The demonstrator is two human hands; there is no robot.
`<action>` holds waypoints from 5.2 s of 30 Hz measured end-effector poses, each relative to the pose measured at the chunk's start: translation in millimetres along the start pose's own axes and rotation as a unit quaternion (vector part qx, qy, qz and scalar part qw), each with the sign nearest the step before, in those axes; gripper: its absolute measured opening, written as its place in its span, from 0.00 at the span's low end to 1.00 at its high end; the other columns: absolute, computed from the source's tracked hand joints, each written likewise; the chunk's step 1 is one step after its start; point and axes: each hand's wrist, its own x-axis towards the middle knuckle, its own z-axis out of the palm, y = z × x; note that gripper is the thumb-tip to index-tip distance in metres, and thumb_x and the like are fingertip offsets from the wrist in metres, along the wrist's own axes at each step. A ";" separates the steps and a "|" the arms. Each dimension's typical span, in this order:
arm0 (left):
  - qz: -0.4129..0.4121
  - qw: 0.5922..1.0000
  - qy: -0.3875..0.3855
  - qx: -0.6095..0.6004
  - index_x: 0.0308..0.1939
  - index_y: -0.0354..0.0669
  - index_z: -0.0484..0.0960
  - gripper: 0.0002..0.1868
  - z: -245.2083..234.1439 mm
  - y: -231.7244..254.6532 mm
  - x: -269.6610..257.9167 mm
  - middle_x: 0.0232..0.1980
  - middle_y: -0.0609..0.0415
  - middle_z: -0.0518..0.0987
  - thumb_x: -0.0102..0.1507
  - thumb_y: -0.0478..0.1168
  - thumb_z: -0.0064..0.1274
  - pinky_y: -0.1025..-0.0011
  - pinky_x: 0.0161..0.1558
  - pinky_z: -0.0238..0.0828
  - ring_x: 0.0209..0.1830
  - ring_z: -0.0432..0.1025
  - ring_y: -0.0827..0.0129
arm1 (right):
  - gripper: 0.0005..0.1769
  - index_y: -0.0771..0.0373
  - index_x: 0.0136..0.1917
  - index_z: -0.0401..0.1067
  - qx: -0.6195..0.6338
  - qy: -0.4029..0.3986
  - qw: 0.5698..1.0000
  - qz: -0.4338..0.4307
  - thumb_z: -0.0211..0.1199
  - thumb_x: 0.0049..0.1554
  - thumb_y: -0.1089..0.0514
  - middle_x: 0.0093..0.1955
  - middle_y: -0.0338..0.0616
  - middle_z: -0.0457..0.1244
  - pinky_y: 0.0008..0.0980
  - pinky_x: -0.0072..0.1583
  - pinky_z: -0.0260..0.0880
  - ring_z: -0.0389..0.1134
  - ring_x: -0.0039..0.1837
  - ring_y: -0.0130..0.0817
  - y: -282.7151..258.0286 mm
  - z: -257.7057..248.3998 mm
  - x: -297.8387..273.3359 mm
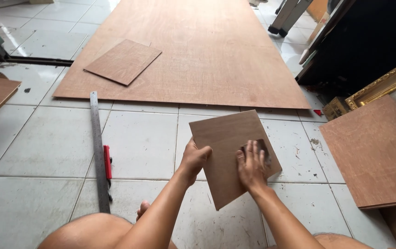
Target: The person sits on the floor and sands a small rectangular wooden board using a sanding block. They rub the surface and edges repeatedly, then place the board aside and pick up another board to continue sanding.
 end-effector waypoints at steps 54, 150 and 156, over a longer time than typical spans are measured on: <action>0.079 0.977 -0.028 0.198 0.46 0.39 0.94 0.18 -30.5 -55.7 67.6 0.44 0.41 0.90 0.55 0.30 0.55 0.44 0.61 0.79 0.57 0.84 0.40 | 0.40 0.30 0.90 0.57 -0.228 0.165 0.911 -0.301 0.52 0.68 0.56 0.91 0.30 0.52 0.80 0.83 0.35 0.47 0.91 0.47 -132.5 -53.1 -22.0; 0.070 0.966 0.009 0.248 0.50 0.40 0.95 0.19 -94.8 -15.5 88.7 0.47 0.40 0.91 0.54 0.32 0.68 0.49 0.62 0.76 0.55 0.83 0.47 | 0.11 0.42 0.66 0.61 -0.303 0.284 0.888 -0.196 0.44 0.72 0.52 0.61 0.34 0.56 0.84 0.84 0.36 0.60 0.78 0.43 50.1 -138.6 61.7; 0.394 0.757 0.174 0.490 0.86 0.45 0.67 0.65 -47.0 143.3 -62.2 0.76 0.30 0.75 0.47 0.46 0.84 0.29 0.75 0.55 0.76 0.66 0.25 | 0.09 0.49 0.62 0.63 -0.278 0.350 0.868 -0.218 0.52 0.69 0.55 0.60 0.41 0.58 0.83 0.82 0.41 0.63 0.74 0.50 28.6 -118.6 41.9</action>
